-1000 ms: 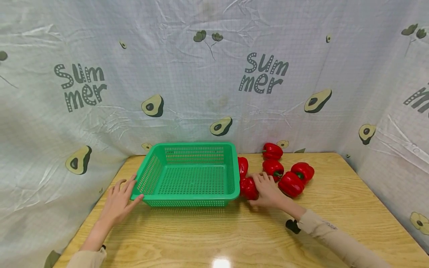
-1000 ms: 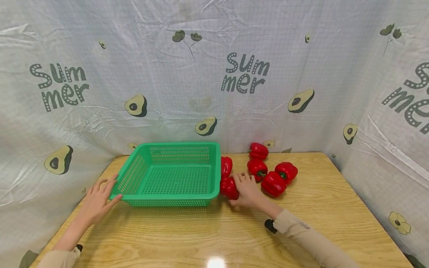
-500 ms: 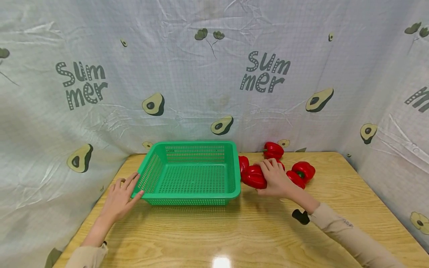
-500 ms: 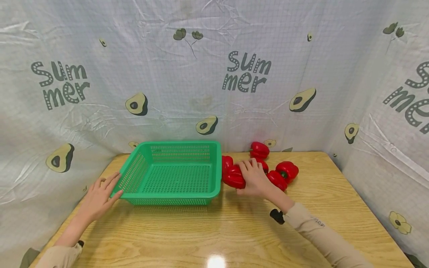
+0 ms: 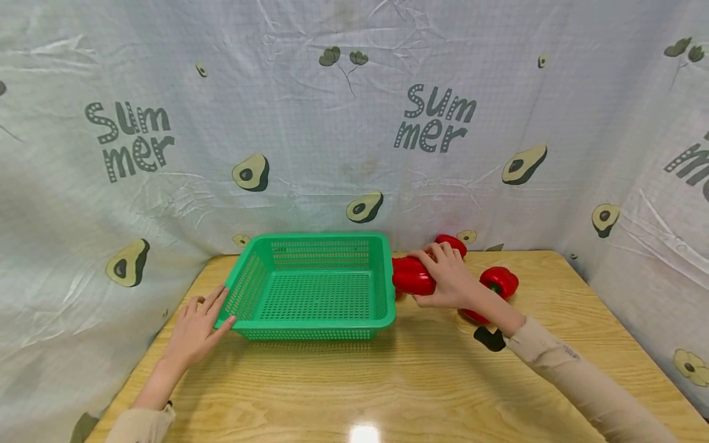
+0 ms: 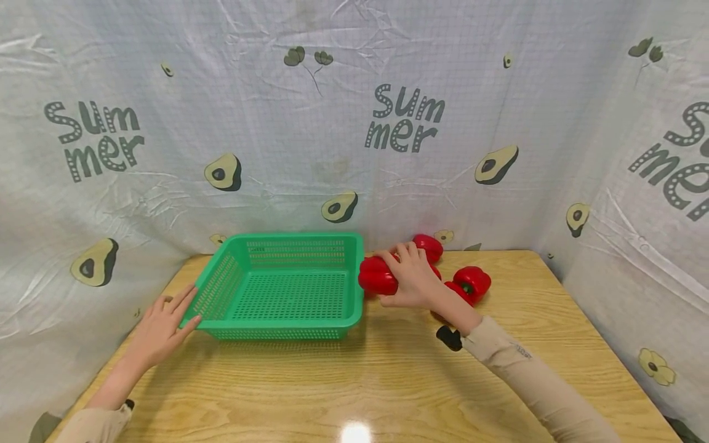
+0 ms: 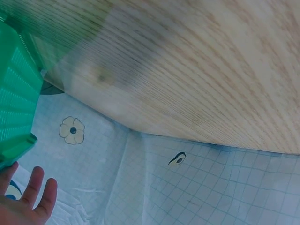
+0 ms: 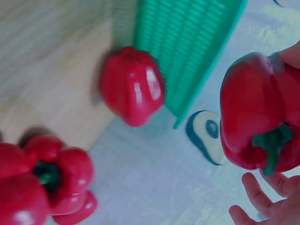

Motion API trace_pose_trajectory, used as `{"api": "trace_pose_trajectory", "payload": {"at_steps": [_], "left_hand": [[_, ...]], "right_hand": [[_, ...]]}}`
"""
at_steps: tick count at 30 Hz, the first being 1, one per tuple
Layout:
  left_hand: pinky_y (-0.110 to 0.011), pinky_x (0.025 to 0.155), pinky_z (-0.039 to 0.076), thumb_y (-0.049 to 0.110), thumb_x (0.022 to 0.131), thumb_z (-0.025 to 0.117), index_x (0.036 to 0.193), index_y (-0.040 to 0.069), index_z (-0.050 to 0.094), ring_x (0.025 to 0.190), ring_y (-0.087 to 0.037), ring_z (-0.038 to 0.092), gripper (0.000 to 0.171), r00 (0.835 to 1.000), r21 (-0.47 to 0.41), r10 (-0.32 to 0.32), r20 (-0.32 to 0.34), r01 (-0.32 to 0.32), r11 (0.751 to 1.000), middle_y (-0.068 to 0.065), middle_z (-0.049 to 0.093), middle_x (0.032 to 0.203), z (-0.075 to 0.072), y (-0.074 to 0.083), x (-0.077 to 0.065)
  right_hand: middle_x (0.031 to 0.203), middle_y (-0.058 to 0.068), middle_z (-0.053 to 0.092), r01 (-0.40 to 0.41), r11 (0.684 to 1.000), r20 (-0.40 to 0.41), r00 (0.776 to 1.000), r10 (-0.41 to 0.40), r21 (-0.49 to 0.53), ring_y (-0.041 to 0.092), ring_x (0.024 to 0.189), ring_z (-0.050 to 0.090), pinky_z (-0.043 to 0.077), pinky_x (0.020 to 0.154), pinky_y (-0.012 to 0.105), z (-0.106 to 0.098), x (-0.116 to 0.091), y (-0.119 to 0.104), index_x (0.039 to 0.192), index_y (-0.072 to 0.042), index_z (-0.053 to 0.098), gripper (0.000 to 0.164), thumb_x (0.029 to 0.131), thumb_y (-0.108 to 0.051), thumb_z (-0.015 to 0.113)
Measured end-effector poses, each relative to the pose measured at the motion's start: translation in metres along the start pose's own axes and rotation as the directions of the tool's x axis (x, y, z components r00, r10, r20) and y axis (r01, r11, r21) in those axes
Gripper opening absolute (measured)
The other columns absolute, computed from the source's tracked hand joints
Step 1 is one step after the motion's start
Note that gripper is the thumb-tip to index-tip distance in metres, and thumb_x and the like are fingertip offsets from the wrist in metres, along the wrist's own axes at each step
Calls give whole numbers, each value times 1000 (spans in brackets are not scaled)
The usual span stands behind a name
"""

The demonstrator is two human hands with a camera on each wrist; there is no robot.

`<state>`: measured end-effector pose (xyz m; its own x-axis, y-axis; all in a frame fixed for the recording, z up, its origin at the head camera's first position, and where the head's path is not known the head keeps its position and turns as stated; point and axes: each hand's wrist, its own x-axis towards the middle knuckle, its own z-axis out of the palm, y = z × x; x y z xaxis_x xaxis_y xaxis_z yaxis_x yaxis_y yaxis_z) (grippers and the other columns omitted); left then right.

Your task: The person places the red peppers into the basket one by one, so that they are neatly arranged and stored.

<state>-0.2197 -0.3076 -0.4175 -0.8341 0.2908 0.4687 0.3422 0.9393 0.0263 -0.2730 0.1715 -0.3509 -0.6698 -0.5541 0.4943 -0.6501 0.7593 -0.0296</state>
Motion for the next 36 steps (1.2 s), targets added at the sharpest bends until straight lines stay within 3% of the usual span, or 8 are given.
{"api": "trace_pose_trajectory", "payload": {"at_steps": [7,20,36], "left_hand": [[-49,73,34,40,89,48,134,0,39,102,-35,41,61,1000,0,-7,1,7,1000,-18,42,135,-2,-1,-2],[-49,73,36,39,88,50,134,0,39,103,-35,42,61,1000,8,-15,-7,15,1000,-17,42,135,-3,1,-5],[-52,76,35,34,87,53,135,1,36,104,-37,41,61,1000,-14,-22,10,22,1000,-17,40,136,1,2,-3]], "right_hand": [[110,10,51,18,1000,15,1000,-18,22,27,99,45,38,77,43,-2,26,-12,122,-14,42,73,61,-41,72],[109,9,57,59,998,8,998,-59,5,27,93,45,35,73,43,21,67,-31,118,-9,44,70,64,-46,69],[101,9,55,74,981,14,997,-73,-180,26,90,40,30,72,42,52,89,-31,124,-14,46,69,72,-56,62]]}}
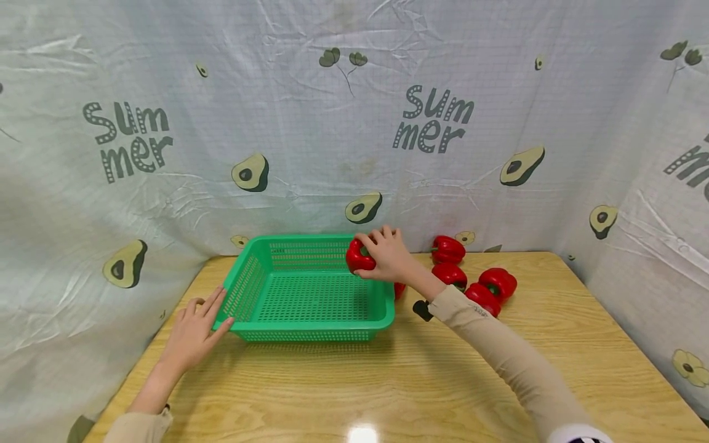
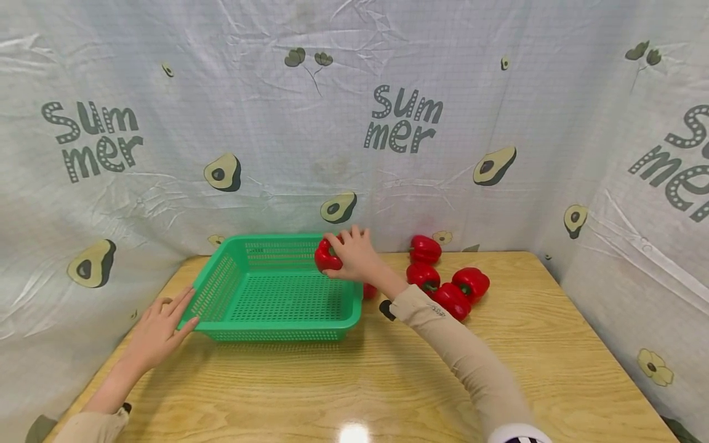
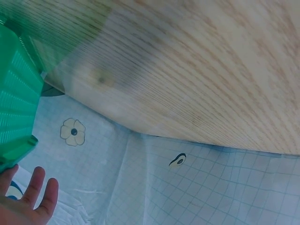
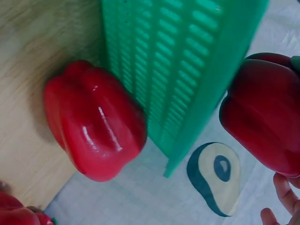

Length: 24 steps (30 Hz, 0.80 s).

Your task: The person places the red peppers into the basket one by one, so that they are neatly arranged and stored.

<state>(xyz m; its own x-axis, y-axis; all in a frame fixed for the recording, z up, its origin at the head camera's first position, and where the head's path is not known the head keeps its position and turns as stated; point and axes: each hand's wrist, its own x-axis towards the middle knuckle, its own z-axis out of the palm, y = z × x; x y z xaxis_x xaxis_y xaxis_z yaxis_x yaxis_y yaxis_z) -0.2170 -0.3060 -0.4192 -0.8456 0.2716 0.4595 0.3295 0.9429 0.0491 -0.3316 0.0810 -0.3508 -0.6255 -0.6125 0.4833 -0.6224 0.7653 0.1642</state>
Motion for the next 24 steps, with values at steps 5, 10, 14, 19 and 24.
{"api": "trace_pose_trajectory", "payload": {"at_steps": [5,10,14,19,24], "left_hand": [[-51,76,35,35,87,52,135,1,37,104,-37,42,61,1000,3,-8,4,8,1000,-17,41,136,-1,1,0],[-51,76,35,35,87,52,135,1,37,104,-36,42,61,1000,0,-5,0,5,1000,-17,41,136,-1,2,1],[-51,76,36,35,87,52,135,0,37,104,-37,42,61,1000,1,-3,4,3,1000,-18,42,136,-1,3,2],[-52,76,36,34,87,52,135,0,37,104,-38,43,61,1000,5,-6,8,6,1000,-18,42,136,-1,2,1],[-52,77,36,33,86,54,135,1,37,105,-38,43,61,1000,6,-12,9,12,1000,-18,41,136,-1,2,0]], "right_hand": [[108,10,53,-13,999,68,998,17,-48,28,96,37,29,78,46,11,4,2,130,-15,42,69,77,-58,55],[114,11,50,-24,998,124,992,32,-63,29,100,36,27,81,49,24,7,5,134,-14,37,71,80,-58,51],[119,11,48,-26,996,172,984,42,-91,30,103,36,26,83,50,36,8,8,136,-14,34,73,81,-59,49],[121,11,47,-30,994,229,972,54,-109,32,106,36,26,86,53,47,9,10,136,-15,33,73,81,-59,49],[121,12,46,-46,995,273,959,70,-93,33,108,35,26,87,54,53,12,10,136,-14,33,72,81,-58,50]]}}
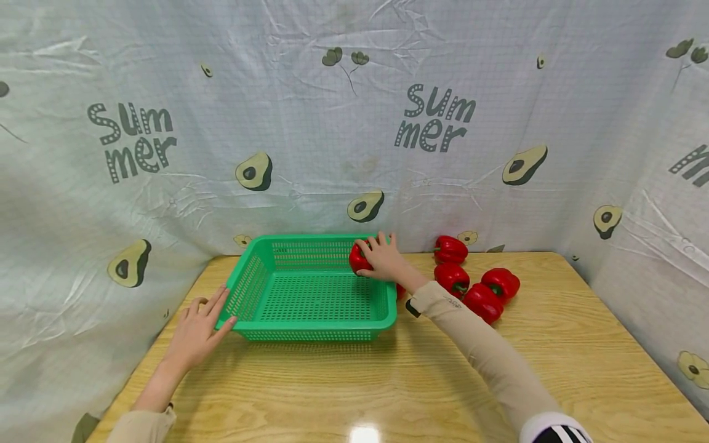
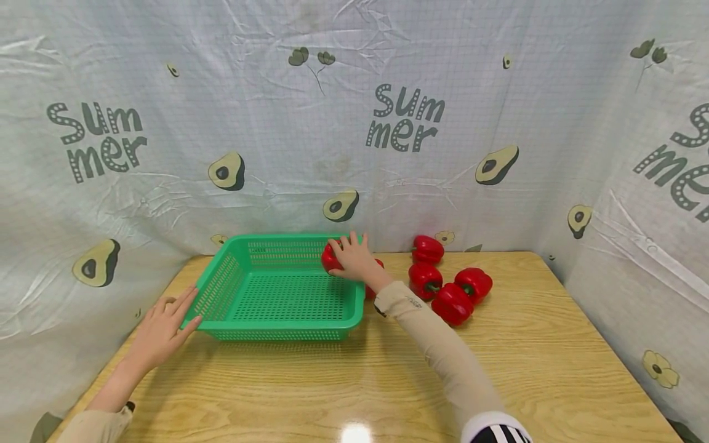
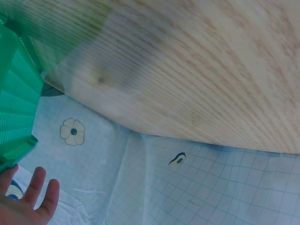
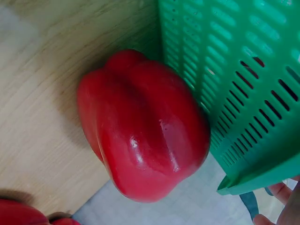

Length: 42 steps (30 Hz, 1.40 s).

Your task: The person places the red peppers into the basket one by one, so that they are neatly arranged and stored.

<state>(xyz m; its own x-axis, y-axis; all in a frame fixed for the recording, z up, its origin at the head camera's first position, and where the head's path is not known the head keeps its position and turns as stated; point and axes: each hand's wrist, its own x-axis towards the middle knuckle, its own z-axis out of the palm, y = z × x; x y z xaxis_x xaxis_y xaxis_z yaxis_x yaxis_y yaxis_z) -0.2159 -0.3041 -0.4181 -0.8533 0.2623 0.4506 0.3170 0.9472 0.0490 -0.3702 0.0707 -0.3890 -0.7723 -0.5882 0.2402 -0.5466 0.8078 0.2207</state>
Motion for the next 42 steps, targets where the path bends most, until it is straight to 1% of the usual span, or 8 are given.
{"api": "trace_pose_trajectory", "payload": {"at_steps": [7,13,16,22,26,33,37,42], "left_hand": [[-51,76,35,35,87,52,136,1,36,104,-37,43,61,1000,5,1,-2,-1,1000,-17,41,136,1,-1,1],[-50,75,35,36,88,51,135,1,37,103,-37,43,61,1000,12,0,0,0,1000,-17,41,136,1,-1,1],[-49,74,35,36,87,51,135,1,37,103,-37,43,61,1000,17,2,-1,-2,1000,-17,42,136,2,0,1],[-48,74,35,36,87,52,135,1,37,102,-37,44,61,1000,24,0,-3,0,1000,-17,42,136,2,-1,0],[-49,74,35,36,87,51,136,2,37,103,-37,44,61,1000,25,1,-5,-1,1000,-17,42,136,3,-1,0],[-49,74,35,39,88,49,136,2,37,103,-37,44,61,1000,24,1,-15,-1,1000,-16,42,136,3,-1,-1],[-48,74,35,38,88,50,135,2,37,104,-37,44,61,1000,22,-4,-14,4,1000,-16,42,136,2,0,-1],[-48,74,35,38,88,49,135,2,37,103,-37,44,61,1000,25,-4,-16,4,1000,-16,43,136,2,-1,-1]], "right_hand": [[127,14,43,-22,1000,86,996,21,11,38,117,32,24,92,59,4,7,-2,137,-14,30,72,82,-56,50],[130,12,40,-33,999,180,983,34,-11,34,118,32,25,93,56,6,11,-4,139,-15,26,73,83,-56,49],[130,12,40,-38,999,208,977,37,-1,33,118,32,25,94,56,6,12,-6,139,-15,26,73,82,-55,50],[132,13,38,-46,997,238,971,31,59,33,122,30,23,99,58,9,15,-7,138,-14,28,73,82,-51,55],[132,13,38,-40,997,239,971,23,66,32,122,30,22,100,57,11,17,-8,136,-13,29,72,81,-50,56],[132,12,40,-23,1000,259,965,26,-17,29,120,33,24,97,53,13,20,-10,136,-14,31,71,81,-53,54],[134,13,39,0,998,289,957,18,-63,30,123,33,23,99,54,13,22,-12,137,-15,29,72,81,-53,54],[135,14,39,14,997,293,956,7,-70,31,124,34,22,101,54,12,23,-14,137,-14,30,73,80,-51,57]]}}
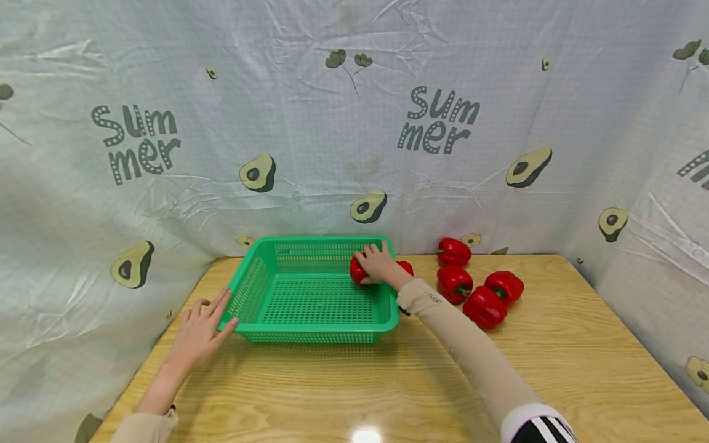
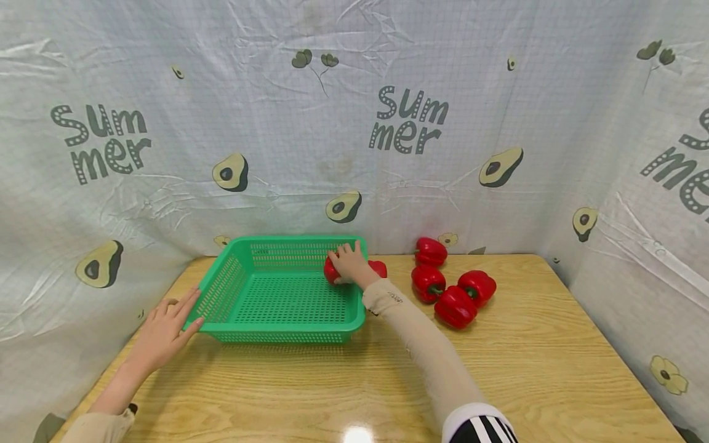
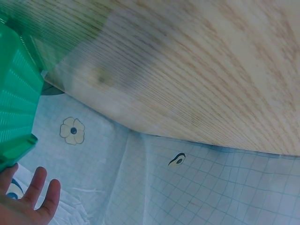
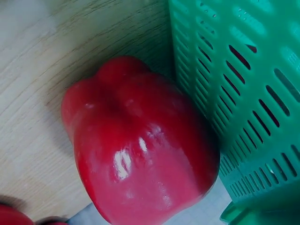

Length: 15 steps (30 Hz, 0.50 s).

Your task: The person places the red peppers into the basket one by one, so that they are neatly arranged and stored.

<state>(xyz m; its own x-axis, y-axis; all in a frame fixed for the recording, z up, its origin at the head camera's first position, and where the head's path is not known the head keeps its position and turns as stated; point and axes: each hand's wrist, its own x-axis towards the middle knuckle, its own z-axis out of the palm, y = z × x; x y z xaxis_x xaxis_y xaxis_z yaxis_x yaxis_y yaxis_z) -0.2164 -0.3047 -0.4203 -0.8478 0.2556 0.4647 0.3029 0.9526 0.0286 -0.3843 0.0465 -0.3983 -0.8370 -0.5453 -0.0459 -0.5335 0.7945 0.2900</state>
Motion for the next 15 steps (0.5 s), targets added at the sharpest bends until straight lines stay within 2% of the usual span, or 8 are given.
{"api": "trace_pose_trajectory", "payload": {"at_steps": [7,15], "left_hand": [[-49,74,34,38,88,49,136,2,37,104,-37,43,61,1000,-13,-4,7,4,1000,-17,43,135,0,0,1],[-50,75,35,36,88,50,135,2,37,104,-37,43,60,1000,-16,-6,9,6,1000,-18,43,135,0,0,1]], "right_hand": [[137,16,33,-17,998,11,1000,16,55,31,126,32,20,102,55,-2,0,2,138,-16,30,70,81,-46,58],[135,15,36,-33,996,47,998,29,82,31,126,30,17,103,55,-5,-3,3,141,-18,27,68,85,-47,53]]}}
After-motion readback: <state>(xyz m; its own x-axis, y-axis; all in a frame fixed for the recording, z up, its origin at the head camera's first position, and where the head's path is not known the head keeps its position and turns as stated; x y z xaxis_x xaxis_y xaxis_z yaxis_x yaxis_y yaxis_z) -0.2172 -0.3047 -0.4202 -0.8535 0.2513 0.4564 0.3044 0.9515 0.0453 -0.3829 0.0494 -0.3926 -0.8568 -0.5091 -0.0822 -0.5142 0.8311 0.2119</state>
